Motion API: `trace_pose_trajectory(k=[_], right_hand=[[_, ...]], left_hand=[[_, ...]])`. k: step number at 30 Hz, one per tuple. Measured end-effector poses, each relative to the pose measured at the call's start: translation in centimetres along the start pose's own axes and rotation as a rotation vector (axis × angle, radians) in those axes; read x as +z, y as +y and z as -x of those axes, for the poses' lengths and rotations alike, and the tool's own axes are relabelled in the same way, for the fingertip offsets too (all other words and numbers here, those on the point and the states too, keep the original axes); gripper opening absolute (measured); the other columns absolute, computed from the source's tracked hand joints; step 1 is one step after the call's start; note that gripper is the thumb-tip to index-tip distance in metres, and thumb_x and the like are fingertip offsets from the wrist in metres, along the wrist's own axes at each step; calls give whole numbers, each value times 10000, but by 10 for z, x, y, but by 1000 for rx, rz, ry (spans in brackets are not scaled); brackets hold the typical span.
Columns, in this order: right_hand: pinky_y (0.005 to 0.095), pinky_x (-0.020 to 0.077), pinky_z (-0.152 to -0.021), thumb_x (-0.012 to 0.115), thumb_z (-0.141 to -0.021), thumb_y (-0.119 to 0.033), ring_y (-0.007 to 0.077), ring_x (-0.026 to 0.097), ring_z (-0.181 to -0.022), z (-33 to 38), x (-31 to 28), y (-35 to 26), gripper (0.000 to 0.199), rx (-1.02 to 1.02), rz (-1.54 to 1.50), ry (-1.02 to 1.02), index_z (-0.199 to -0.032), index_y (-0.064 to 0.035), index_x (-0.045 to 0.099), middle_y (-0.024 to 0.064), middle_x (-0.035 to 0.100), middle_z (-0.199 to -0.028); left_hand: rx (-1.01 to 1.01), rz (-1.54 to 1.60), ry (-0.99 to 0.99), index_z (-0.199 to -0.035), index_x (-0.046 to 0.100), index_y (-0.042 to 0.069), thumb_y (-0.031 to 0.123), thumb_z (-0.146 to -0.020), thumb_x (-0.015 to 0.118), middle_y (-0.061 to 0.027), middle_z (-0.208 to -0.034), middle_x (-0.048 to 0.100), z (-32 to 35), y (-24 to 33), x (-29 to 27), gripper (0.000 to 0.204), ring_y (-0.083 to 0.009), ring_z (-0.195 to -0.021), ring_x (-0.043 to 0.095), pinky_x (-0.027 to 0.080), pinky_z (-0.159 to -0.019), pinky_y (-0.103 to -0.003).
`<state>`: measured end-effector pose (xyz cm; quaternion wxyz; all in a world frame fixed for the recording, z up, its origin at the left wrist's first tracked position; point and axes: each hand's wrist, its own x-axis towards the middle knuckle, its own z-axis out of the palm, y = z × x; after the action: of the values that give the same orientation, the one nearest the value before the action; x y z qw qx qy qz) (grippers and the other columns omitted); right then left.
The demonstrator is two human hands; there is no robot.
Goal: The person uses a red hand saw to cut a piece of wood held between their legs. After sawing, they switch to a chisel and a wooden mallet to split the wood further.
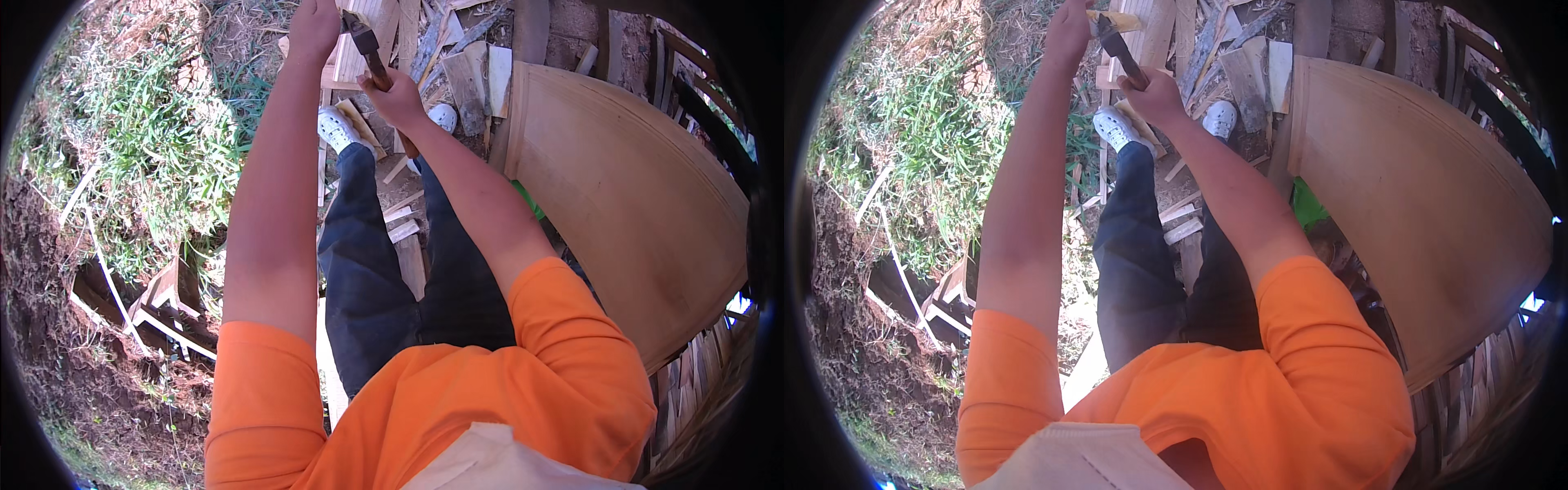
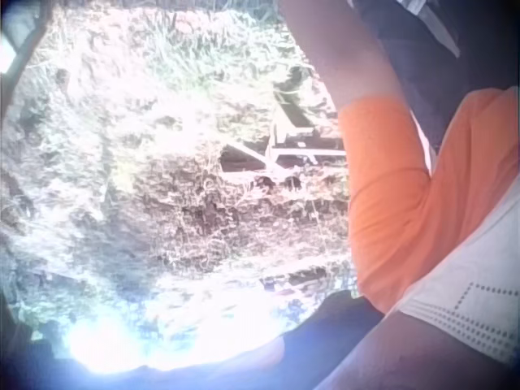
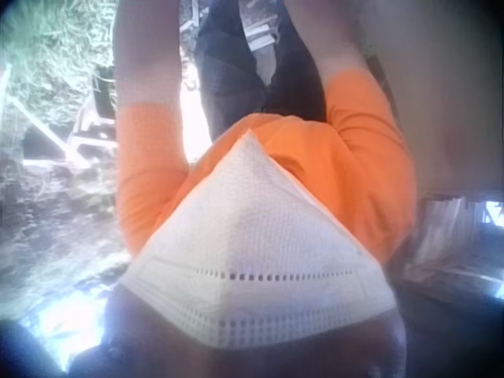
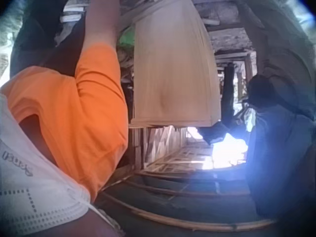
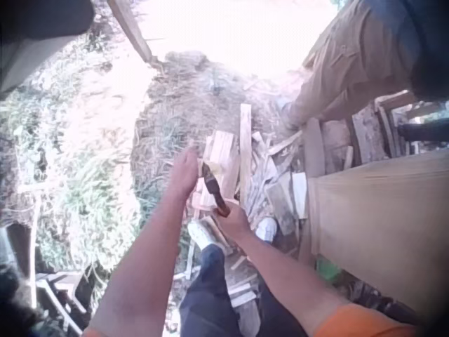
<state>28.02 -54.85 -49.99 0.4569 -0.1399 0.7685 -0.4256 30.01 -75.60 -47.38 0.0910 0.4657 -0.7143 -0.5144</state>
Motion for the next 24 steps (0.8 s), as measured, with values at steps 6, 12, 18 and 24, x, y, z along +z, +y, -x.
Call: trace_pose_trajectory(k=[6, 12, 18, 24], right_hand=[[348, 505, -694, 759, -938, -424, 145, 635, -696, 14, -15, 2, 391, 110, -114, -137, -1074, -59, 742, 16, 666, -743], [317, 459, -574, 758, -943, -421, 99, 547, -562, 9, -35, 0, 371, 348, -603, -365, -881, -70, 654, -15, 556, -653], [349, 487, -613, 739, -940, -462, 140, 569, -567, 0, -47, -12, 407, 251, -372, -280, -871, -70, 654, 4, 572, -643], [398, 531, -714, 776, -886, -455, 251, 679, -695, 17, -35, -48, 396, -34, 18, -38, -947, -64, 751, 100, 695, -734]], left_hand=[[82, -87, 36, -1205, 719, 18, 326, -1075, 355, -255, -1101, 711, 8, -42, 19, 494, -345, -1088, 674, 500, -971, -439], [93, -86, -51, -1324, 680, 12, 401, -1096, 378, -168, -1243, 712, 1, -27, 20, 542, -259, -1149, 650, 483, -1021, -368], [63, -19, -48, -1280, 711, 4, 407, -1092, 328, -162, -1196, 738, -7, -18, 20, 587, -257, -1108, 671, 477, -1007, -345], [3, 130, -63, -1391, 593, -52, 543, -1103, 274, -160, -1267, 692, -15, -41, 11, 734, -239, -1172, 638, 468, -1034, -343]])
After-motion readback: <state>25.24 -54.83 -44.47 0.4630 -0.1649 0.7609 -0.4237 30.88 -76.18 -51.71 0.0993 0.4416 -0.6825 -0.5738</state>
